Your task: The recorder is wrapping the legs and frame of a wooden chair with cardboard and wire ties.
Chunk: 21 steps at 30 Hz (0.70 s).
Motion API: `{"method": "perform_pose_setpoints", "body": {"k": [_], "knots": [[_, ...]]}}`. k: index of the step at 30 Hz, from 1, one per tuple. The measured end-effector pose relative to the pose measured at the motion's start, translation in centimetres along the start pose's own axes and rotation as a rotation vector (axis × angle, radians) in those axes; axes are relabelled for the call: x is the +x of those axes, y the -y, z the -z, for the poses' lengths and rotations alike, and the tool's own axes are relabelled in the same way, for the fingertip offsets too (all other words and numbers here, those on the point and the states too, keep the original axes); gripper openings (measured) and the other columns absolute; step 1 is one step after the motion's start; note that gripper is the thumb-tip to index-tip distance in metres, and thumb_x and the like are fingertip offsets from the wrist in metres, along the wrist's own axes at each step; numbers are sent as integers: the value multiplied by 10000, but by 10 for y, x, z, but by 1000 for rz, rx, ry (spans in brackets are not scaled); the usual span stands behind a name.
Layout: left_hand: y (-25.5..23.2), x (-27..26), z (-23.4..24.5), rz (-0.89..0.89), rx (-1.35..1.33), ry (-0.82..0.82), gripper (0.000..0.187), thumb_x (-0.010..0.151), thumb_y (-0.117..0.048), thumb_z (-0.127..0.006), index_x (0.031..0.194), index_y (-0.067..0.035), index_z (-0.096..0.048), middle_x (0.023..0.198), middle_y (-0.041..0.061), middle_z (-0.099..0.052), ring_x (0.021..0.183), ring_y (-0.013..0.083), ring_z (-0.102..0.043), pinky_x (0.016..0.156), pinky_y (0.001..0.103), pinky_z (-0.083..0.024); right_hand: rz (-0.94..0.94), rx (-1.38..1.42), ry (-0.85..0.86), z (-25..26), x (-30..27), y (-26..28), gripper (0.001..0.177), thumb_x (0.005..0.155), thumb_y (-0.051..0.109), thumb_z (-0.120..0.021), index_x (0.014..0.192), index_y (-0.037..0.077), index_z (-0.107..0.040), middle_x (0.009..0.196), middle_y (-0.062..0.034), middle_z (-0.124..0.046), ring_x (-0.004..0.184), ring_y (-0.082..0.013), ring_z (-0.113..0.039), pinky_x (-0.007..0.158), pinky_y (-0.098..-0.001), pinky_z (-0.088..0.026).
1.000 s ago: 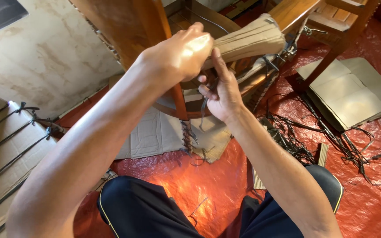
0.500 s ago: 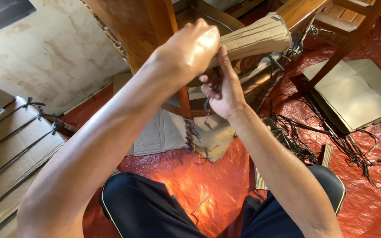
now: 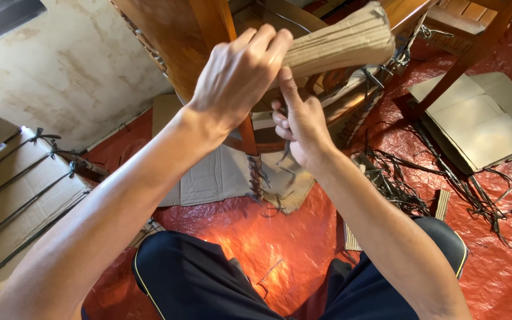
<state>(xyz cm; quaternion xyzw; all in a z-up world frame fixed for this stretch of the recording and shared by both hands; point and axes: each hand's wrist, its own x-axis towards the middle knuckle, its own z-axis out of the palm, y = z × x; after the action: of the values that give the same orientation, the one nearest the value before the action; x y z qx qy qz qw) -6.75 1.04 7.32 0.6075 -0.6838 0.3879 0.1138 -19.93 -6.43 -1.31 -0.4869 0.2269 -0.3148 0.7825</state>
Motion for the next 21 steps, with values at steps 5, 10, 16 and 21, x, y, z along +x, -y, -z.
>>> {"method": "perform_pose_setpoints", "body": {"k": [5,10,16,21], "knots": [[0,-16,9,-20,-17,-81,429,791,46,-752,1202,47,-633,1056,115,-699,905,183,-721,642,259,-630,-2,-16,-176,-4,-8,-3,560,897,480,-786,948,26,-463,762,-19,-512,532,-67,-454,392,-223,-350],[3,-13,13,-76,-33,-62,409,825,30,-740,1217,45,-628,1045,86,-695,913,165,-705,570,248,-604,562,-651,118,3,-36,16,146,1078,76,-624,1090,-14,-509,880,-71,-552,723,-95,-522,585,-247,-477],[-2,-20,12,-35,-128,-74,261,909,-9,-714,1141,0,-595,1026,64,-670,935,180,-696,577,274,-594,248,-734,256,-13,-43,84,388,974,-107,-374,1218,17,-649,1132,-117,-752,886,-141,-751,691,-274,-634],[-3,-33,12,9,-204,-173,281,943,-9,-708,1165,-30,-538,1032,71,-633,955,203,-695,635,309,-610,301,-681,529,8,-5,105,341,962,-118,-465,1234,-22,-646,1143,-131,-741,1001,-129,-740,867,-235,-597]]}}
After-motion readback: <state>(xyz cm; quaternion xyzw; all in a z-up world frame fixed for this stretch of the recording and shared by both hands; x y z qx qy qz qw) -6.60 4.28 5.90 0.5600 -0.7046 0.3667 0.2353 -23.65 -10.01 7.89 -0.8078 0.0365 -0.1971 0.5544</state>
